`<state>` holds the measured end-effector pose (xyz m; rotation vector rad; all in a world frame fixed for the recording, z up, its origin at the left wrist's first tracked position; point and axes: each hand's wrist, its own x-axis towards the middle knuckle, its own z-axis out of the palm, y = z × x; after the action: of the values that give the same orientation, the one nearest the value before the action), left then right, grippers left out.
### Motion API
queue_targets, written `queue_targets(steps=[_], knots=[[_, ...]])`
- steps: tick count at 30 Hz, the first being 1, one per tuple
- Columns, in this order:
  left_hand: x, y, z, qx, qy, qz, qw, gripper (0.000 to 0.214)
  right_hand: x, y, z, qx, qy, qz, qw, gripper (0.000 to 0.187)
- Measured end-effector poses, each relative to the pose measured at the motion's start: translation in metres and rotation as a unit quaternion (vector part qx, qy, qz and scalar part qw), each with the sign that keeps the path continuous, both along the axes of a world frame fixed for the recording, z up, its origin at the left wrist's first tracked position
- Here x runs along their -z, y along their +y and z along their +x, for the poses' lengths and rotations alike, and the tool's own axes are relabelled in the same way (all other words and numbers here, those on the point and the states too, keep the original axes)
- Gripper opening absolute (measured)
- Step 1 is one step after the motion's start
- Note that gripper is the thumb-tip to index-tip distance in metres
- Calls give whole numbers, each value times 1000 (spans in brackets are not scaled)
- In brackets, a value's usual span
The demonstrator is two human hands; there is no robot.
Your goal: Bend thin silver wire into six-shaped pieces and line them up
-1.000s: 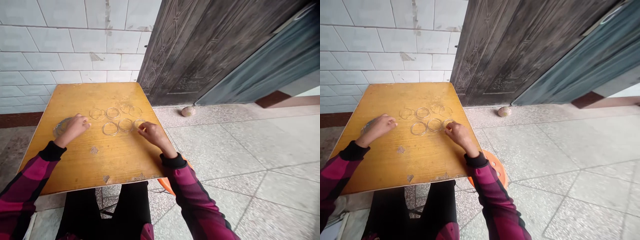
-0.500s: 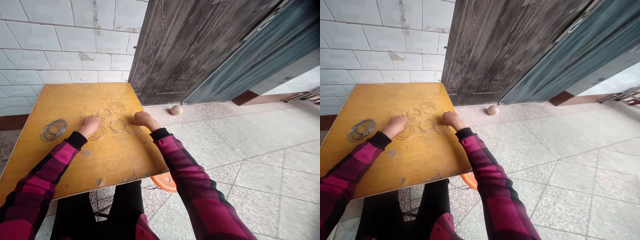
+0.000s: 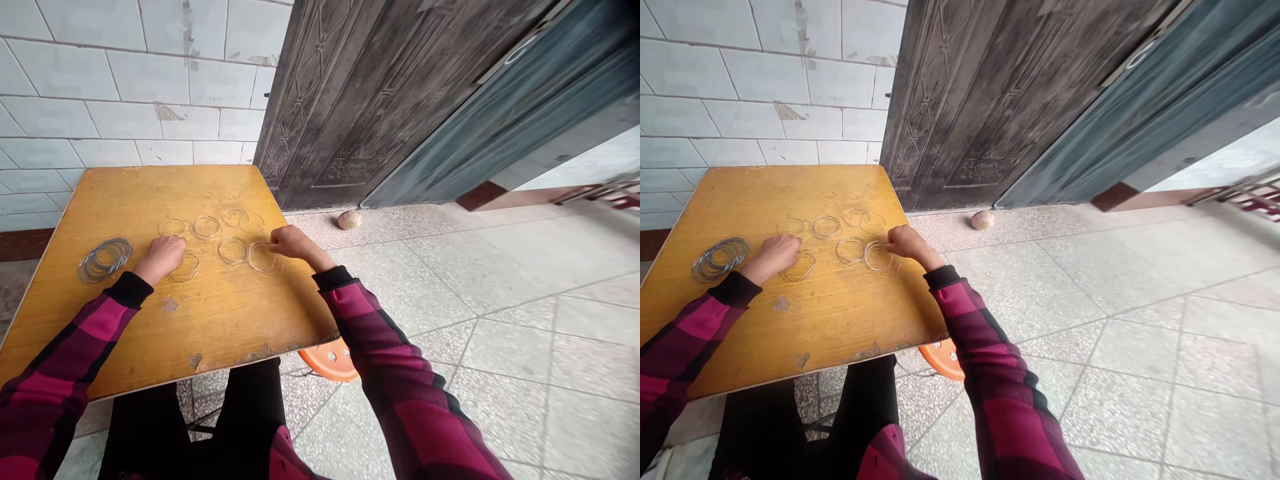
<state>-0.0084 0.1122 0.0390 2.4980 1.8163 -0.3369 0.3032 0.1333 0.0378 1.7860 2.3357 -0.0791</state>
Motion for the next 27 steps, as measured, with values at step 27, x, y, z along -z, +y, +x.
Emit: queue_targets(steps=[27], knots=[[1,-35,-51,-5,-38,-21,999,29,-2,32,-88,-60,-52,-63,995,39]])
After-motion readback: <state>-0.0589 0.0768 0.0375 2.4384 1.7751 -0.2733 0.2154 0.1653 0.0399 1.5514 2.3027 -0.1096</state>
